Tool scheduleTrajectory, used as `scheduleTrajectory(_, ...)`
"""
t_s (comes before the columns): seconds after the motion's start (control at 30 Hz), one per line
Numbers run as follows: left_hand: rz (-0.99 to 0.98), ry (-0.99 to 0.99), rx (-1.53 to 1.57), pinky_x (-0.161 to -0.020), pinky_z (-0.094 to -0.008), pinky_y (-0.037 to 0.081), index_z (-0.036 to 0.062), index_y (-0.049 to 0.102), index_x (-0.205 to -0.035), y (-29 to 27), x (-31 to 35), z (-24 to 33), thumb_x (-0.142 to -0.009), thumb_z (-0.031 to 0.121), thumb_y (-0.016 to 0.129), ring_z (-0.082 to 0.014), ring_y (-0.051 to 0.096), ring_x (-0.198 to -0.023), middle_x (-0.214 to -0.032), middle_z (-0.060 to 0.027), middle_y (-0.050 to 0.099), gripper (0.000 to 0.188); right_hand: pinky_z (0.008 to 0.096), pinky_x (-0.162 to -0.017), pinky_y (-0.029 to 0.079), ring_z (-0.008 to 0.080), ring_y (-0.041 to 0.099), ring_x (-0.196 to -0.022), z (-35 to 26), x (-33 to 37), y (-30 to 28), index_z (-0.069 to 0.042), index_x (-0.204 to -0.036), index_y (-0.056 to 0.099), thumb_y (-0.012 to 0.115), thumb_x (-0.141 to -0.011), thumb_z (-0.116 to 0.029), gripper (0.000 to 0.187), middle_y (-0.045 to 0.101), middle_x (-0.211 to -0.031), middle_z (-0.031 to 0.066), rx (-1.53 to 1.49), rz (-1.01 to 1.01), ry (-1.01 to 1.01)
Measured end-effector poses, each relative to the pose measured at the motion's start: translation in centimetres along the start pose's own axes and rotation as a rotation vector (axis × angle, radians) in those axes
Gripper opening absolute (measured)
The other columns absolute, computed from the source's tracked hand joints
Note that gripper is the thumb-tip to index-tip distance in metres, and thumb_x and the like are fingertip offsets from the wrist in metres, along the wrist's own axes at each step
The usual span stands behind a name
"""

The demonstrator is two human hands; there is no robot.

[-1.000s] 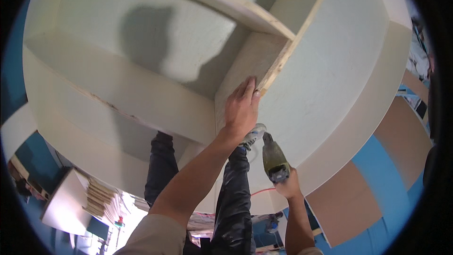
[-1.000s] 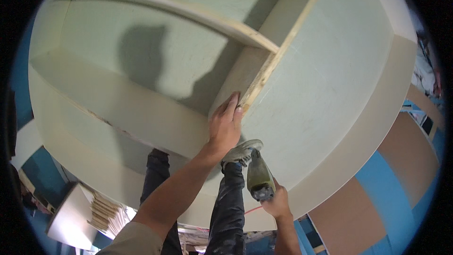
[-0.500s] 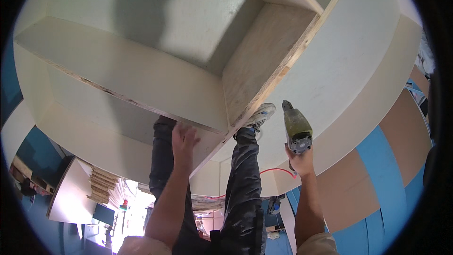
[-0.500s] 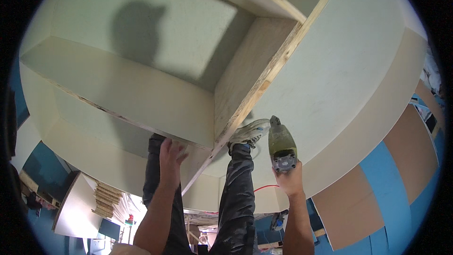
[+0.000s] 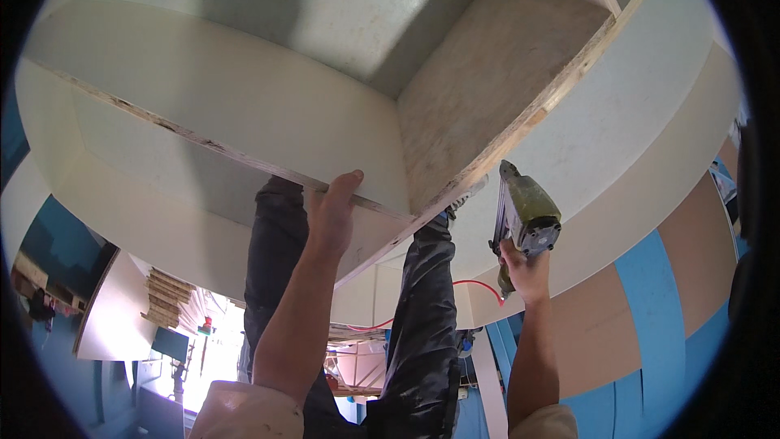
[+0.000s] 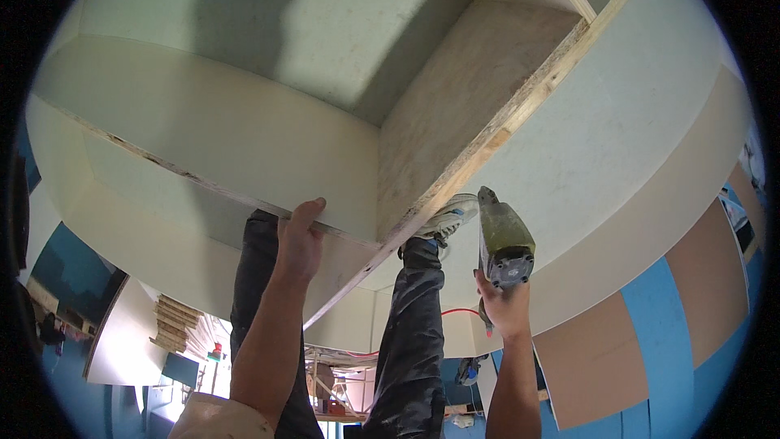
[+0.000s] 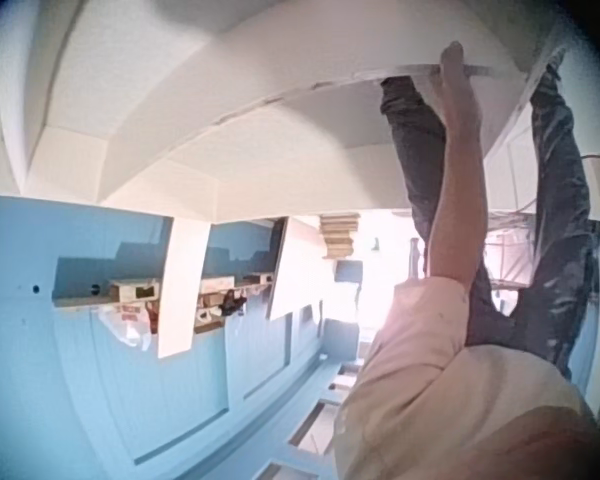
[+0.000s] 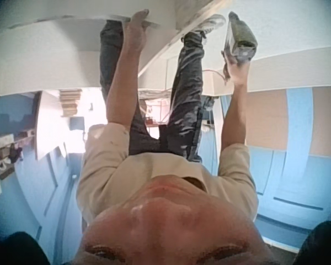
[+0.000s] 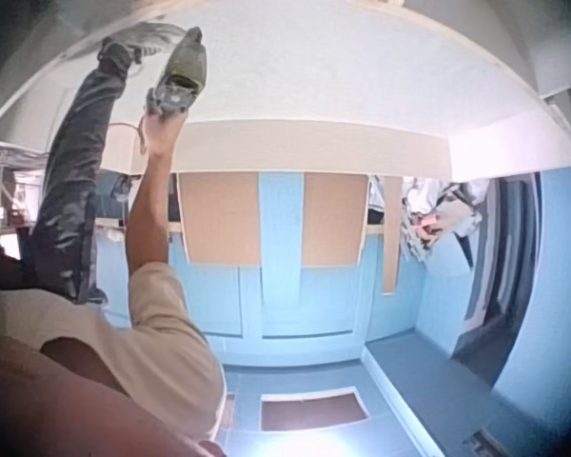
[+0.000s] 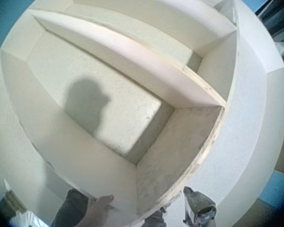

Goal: The person assembles a white wooden shelving unit by placing wooden panels into the frame and securing them with a pneumatic nail gun. The person repeatedly positions panels, aligns them, and fastens them in place.

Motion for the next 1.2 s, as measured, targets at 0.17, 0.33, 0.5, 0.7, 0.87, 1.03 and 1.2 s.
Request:
scheduleTrajectory(0.17,0.063,0.002,0.051,-0.085,-0.0305,0.049,0.0043,0.058,-0.097,-0.9,-0.5,-0.6,-0.083,0.009,0.064,-0.0155,0.059,-0.092,-0.097,-0.0037,0.057,0.016,0.0309,-0.056,0.046,0.0152,0.055,-0.059,-3.0,0.7,-0.8,0.004,-0.100,0.053,0.063,-0.085,-0.005,0.020,0.059,-0.069,0.0061,-0.011,0.183,-0.034)
scheduleTrajectory(0.33,0.130,-0.105,0.013,-0.084,-0.0306,0.050,0.0027,0.058,-0.096,-4.1,-0.8,-1.9,-0.083,0.009,0.064,-0.0166,0.059,-0.093,-0.096,-0.0047,0.058,0.016,0.0310,-0.053,0.050,0.0183,0.058,-0.056,-2.2,2.3,-1.0,0.003,-0.118,0.044,0.055,-0.094,-0.012,0.031,0.061,-0.090,0.0129,-0.595,-0.154,0.127)
scheduleTrajectory(0.5,0.038,-0.027,0.083,-0.085,-0.0320,0.050,0.0027,0.058,-0.100,-1.7,-1.5,-1.0,-0.083,0.007,0.063,-0.0165,0.060,-0.094,-0.096,-0.0053,0.059,0.018,0.0314,-0.050,0.050,0.0189,0.060,-0.056,-0.9,3.1,0.8,0.008,-0.118,0.046,0.054,-0.089,-0.008,0.034,0.062,-0.104,0.0199,-0.693,-0.058,0.155)
scheduleTrajectory(0.7,-0.029,0.005,0.082,-0.085,-0.0298,0.050,0.0032,0.058,-0.100,-0.9,-0.9,0.0,-0.084,0.008,0.064,-0.0150,0.061,-0.092,-0.096,-0.0045,0.060,0.018,0.0312,-0.049,0.049,0.0178,0.058,-0.056,1.2,3.6,2.6,0.008,-0.122,0.044,0.058,-0.082,-0.008,0.045,0.058,-0.116,0.0215,-1.003,-0.160,0.264)
scheduleTrajectory(0.87,0.074,-0.059,0.020,-0.082,-0.0283,0.049,0.0032,0.058,-0.101,-0.6,-1.1,-0.1,-0.084,0.010,0.063,-0.0139,0.060,-0.091,-0.095,-0.0031,0.060,0.019,0.0307,-0.050,0.047,0.0146,0.054,-0.056,2.7,3.3,3.2,0.003,-0.127,0.044,0.064,-0.081,-0.016,0.053,0.056,-0.122,0.0195,-1.132,-0.251,0.305)
scheduleTrajectory(1.03,0.064,-0.023,-0.013,-0.070,-0.0269,0.046,0.0042,0.058,-0.100,1.6,-1.5,0.9,-0.084,0.014,0.063,-0.0130,0.058,-0.085,-0.093,-0.0025,0.058,0.019,0.0239,-0.047,0.040,0.0088,0.046,-0.053,3.0,3.4,3.9,0.001,-0.127,0.046,0.065,-0.081,-0.021,0.054,0.058,-0.121,0.0134,-1.201,-0.299,0.345)
scheduleTrajectory(1.2,-0.033,0.002,-0.143,-0.065,-0.0289,0.047,0.0042,0.057,-0.098,3.5,-0.4,0.9,-0.087,0.020,0.059,-0.0154,0.058,-0.082,-0.091,-0.0040,0.059,0.020,0.0259,-0.046,0.042,0.0106,0.047,-0.054,2.3,3.4,4.5,0.004,-0.132,0.038,0.062,-0.081,-0.017,0.060,0.056,-0.121,0.0215,-1.267,-0.373,0.343)
Point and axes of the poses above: each hand's wrist, its own x-axis away from the middle knuckle, its own y-axis out of the palm, z = x × y, the point moved 8 cm from there along -x, towards the middle knuckle
